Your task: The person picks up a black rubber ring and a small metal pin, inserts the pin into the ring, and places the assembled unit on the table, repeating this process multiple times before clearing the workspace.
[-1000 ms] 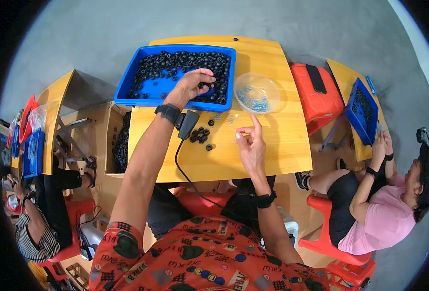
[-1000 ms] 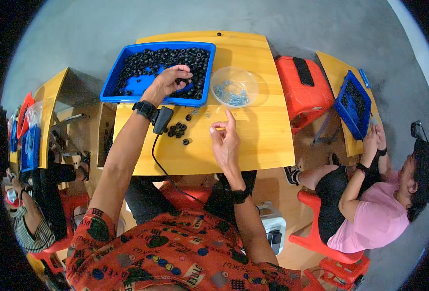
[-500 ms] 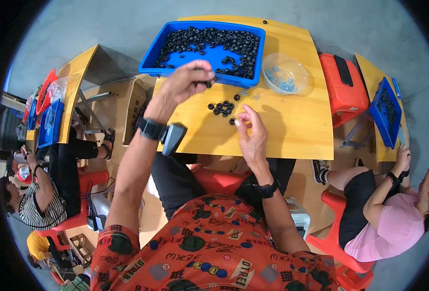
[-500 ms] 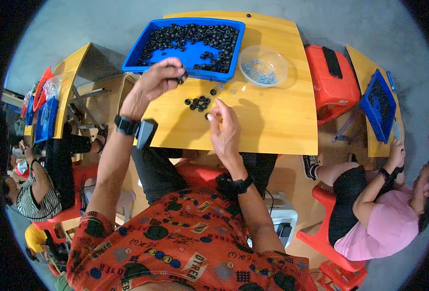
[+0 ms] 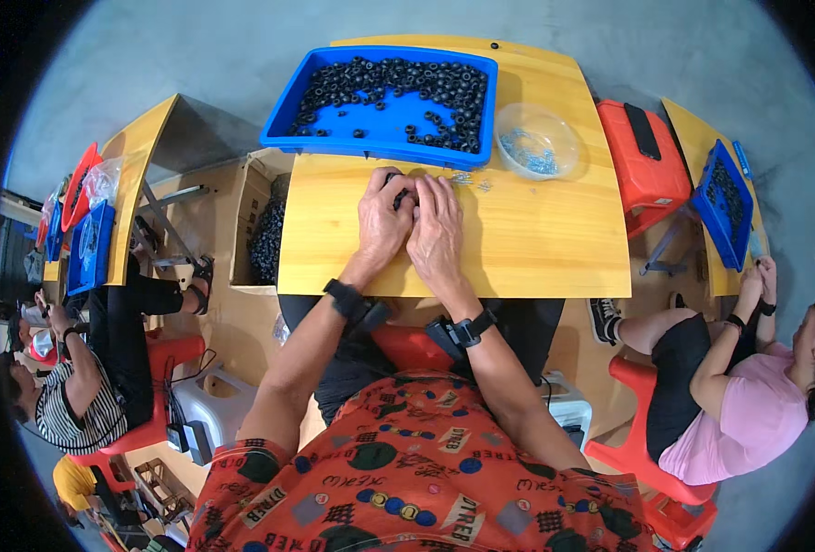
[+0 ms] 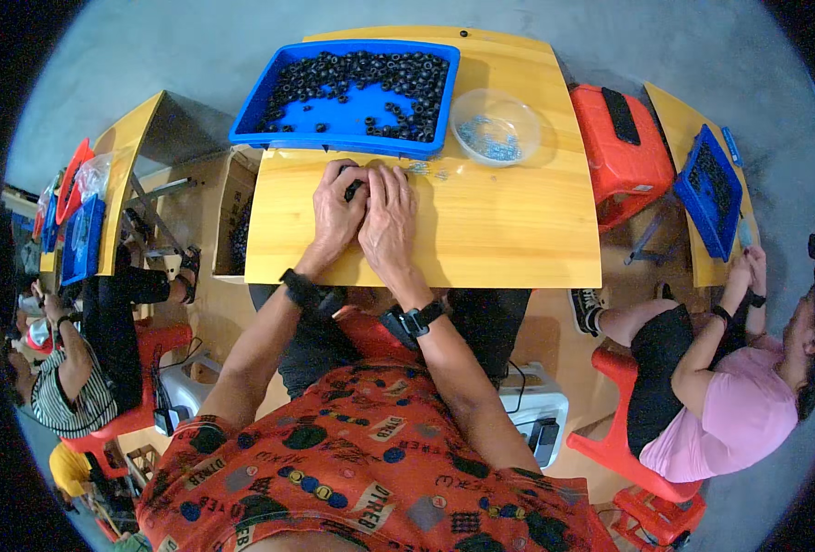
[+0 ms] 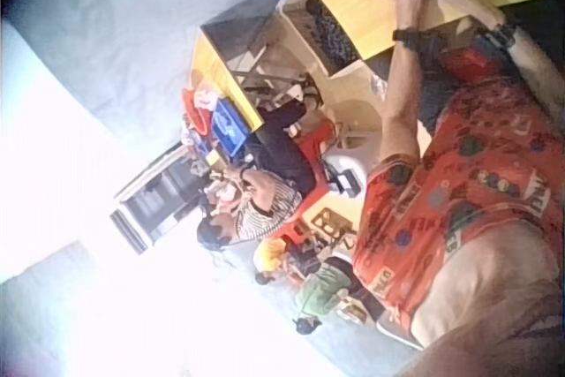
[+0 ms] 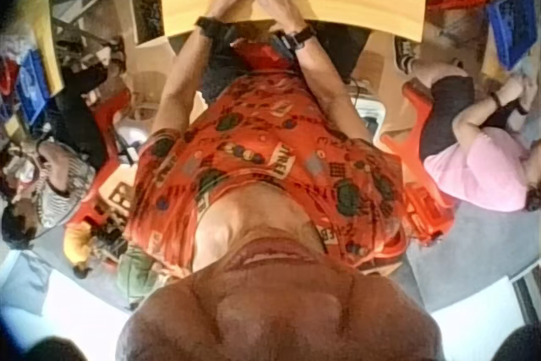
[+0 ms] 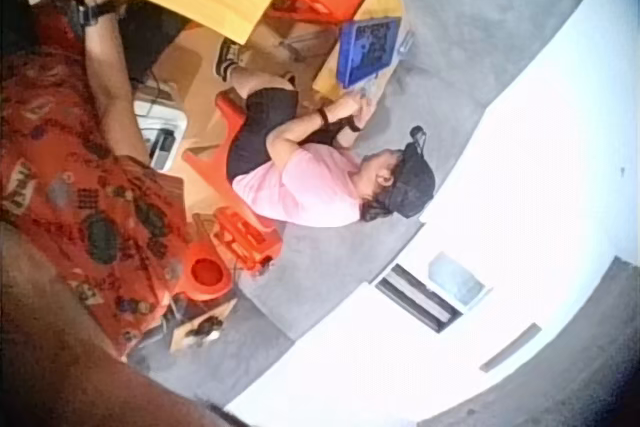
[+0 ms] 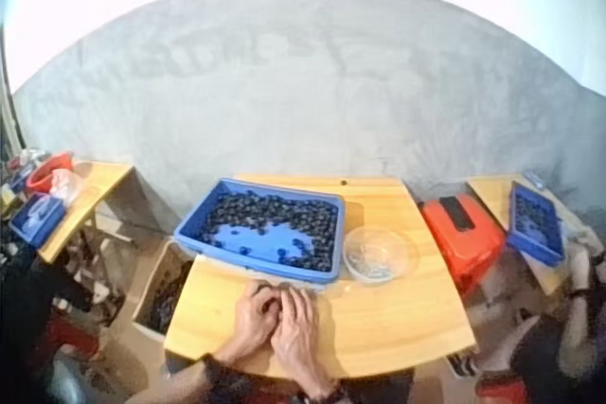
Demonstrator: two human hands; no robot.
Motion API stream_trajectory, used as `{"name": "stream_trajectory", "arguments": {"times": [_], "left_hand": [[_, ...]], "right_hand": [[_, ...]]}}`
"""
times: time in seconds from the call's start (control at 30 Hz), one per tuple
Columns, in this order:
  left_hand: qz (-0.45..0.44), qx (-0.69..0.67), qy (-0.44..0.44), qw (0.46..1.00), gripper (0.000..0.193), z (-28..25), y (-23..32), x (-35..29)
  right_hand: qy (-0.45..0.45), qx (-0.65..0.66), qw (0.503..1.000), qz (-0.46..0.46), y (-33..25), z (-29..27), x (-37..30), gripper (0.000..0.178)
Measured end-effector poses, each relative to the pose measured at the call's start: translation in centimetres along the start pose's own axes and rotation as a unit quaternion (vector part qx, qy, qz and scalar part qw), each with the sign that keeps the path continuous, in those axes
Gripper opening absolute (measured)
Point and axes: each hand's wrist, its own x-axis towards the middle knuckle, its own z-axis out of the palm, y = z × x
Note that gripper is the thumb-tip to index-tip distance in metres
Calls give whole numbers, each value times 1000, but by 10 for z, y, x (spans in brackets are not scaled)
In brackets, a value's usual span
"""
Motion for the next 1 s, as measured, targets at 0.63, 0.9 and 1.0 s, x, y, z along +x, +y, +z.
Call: {"name": "stream_trajectory", "arguments": {"times": [0.63, 0.9, 1.0], "left_hand": [[43, 127, -37, 990, 27, -2, 12, -10], [75, 170, -36, 982, 35, 2, 11, -11], [82, 166, -31, 982, 36, 2, 13, -12]], "right_hand": [[30, 83, 996, 19, 1, -9, 0, 51], [72, 132, 987, 62, 4, -9, 0, 43], [82, 170, 977, 98, 6, -9, -1, 39]]}}
